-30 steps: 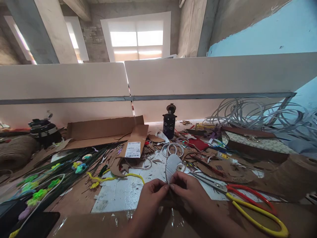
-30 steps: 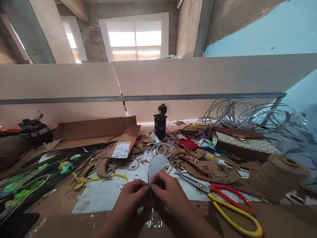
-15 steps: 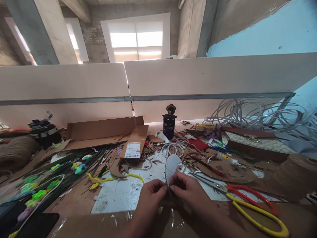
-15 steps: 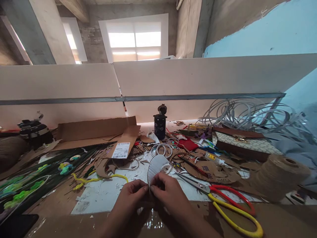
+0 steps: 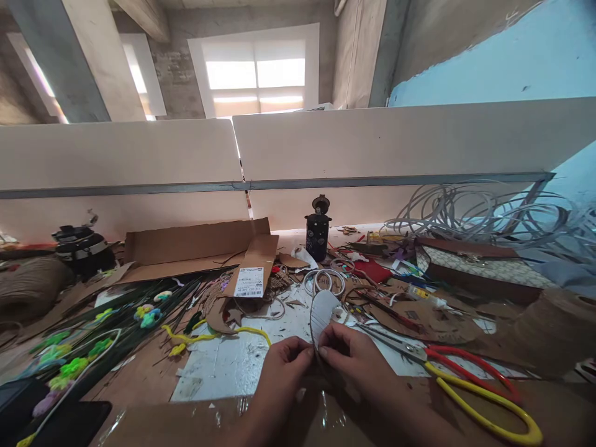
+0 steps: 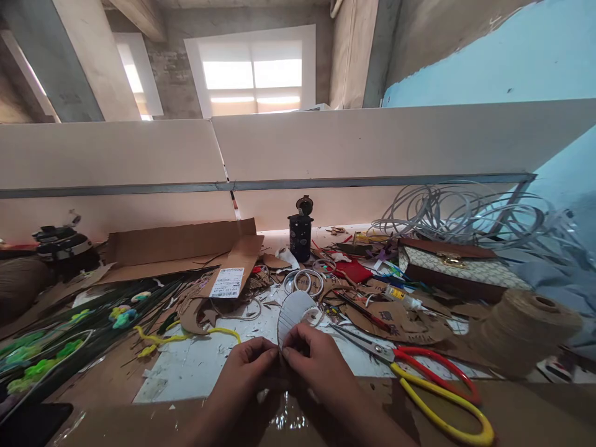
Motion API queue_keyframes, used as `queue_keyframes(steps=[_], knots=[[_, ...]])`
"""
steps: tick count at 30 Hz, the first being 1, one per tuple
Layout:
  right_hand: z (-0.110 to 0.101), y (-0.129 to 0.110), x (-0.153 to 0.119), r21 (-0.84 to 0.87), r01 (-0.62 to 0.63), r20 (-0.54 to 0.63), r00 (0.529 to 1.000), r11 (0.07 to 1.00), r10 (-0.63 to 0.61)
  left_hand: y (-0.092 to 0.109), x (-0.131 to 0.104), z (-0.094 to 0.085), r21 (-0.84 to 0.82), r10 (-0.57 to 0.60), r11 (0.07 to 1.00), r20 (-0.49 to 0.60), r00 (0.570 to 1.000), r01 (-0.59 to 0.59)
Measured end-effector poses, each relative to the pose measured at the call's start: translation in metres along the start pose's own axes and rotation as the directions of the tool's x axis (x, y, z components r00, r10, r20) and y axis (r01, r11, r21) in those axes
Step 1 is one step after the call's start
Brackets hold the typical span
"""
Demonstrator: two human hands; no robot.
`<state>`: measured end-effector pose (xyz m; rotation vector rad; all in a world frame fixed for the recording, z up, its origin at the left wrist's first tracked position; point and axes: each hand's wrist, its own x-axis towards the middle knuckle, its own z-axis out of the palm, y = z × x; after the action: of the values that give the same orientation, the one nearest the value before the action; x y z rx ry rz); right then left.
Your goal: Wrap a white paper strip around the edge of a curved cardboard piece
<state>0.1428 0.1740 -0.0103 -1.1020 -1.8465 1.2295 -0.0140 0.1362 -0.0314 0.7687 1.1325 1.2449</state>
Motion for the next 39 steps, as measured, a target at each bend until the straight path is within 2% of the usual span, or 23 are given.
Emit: queue_keyframes(steps=[3, 8, 16, 24, 33, 39], knots=[[0.001, 0.001, 0.001, 0.016, -0.003, 0.005, 1.000, 1.000, 0.003, 0.001, 0.000, -0.001, 0.026, -0.005, 1.000, 0.026, 1.000, 0.004], [0.001, 0.000, 0.001, -0.020, -0.004, -0.014, 1.000, 1.000, 0.003, 0.000, -0.004, 0.002, -0.014, 0.002, 1.000, -0.001, 1.000, -0.002], [0.001, -0.006, -0.001, -0.055, -0.006, -0.018, 1.000, 0.998, 0.005, 0.002, -0.008, 0.004, 0.012, 0.021, 1.000, 0.003, 1.000, -0.021], [0.002, 0.006, 0.000, 0.000, 0.009, -0.016, 1.000, 1.000, -0.009, 0.006, -0.009, 0.005, 0.092, 0.052, 0.994, 0.013, 0.999, -0.053], [0.001, 0.010, 0.001, 0.009, 0.030, 0.001, 1.000, 1.000, -0.030, -0.002, -0.004, 0.003, 0.044, 0.041, 0.998, 0.025, 0.999, -0.042], [0.002, 0.002, -0.002, -0.071, 0.032, -0.029, 0.999, 0.997, -0.034, -0.006, 0.000, 0.001, 0.013, -0.007, 1.000, 0.060, 0.998, 0.006]])
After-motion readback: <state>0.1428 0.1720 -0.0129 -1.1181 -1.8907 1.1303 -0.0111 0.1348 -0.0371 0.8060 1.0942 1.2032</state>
